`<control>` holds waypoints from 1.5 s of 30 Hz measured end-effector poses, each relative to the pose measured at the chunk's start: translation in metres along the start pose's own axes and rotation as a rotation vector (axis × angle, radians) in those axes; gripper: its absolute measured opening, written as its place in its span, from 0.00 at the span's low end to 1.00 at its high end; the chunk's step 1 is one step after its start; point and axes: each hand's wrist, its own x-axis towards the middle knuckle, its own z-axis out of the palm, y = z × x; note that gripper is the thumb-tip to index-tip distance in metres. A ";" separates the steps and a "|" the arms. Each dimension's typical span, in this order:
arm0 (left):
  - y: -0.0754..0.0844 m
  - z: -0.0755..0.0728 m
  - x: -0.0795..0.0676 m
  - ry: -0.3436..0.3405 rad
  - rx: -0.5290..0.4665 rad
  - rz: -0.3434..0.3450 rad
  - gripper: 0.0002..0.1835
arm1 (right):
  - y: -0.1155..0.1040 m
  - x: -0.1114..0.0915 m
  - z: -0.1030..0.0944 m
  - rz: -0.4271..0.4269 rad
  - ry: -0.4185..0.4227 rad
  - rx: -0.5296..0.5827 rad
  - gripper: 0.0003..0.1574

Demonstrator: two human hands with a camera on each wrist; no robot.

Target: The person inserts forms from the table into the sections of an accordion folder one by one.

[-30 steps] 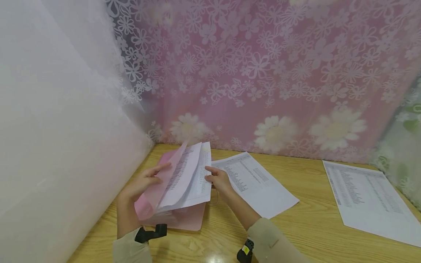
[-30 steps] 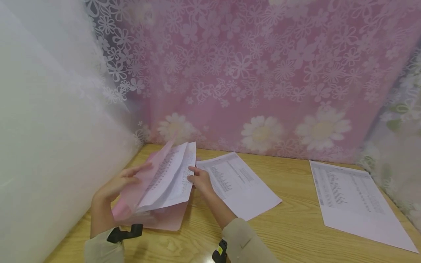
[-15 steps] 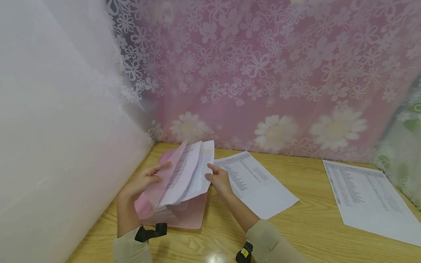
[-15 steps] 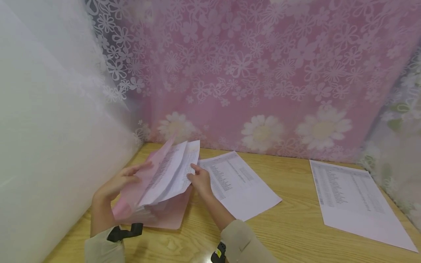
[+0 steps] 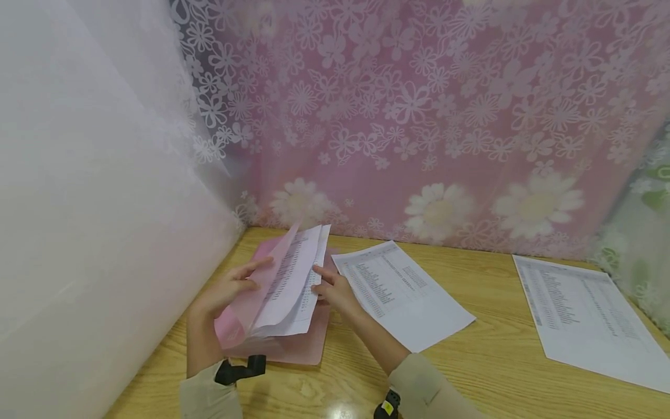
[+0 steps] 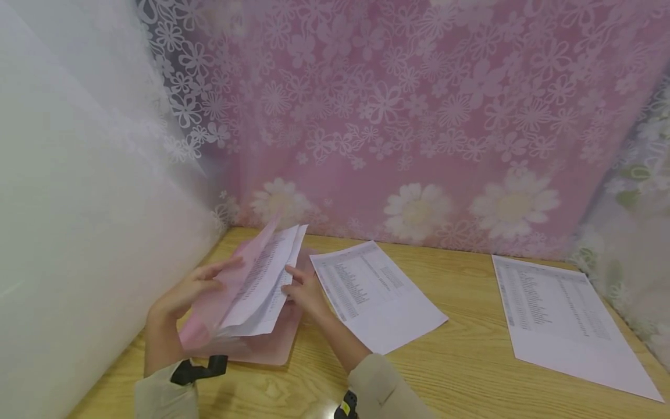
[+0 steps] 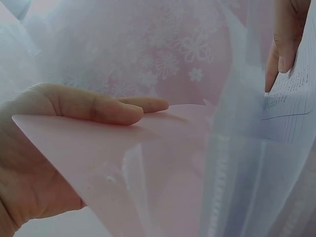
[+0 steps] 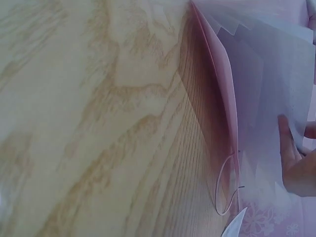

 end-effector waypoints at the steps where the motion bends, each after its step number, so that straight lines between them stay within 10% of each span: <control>1: 0.000 0.000 0.000 -0.001 0.001 0.003 0.29 | 0.000 0.000 0.000 0.003 -0.005 0.006 0.34; 28: -0.002 0.000 0.000 -0.019 -0.012 0.013 0.29 | 0.010 0.012 0.007 0.002 -0.215 -0.020 0.36; 45: 0.000 0.000 0.000 -0.027 -0.022 0.001 0.29 | 0.007 0.011 0.011 -0.010 -0.188 -0.011 0.34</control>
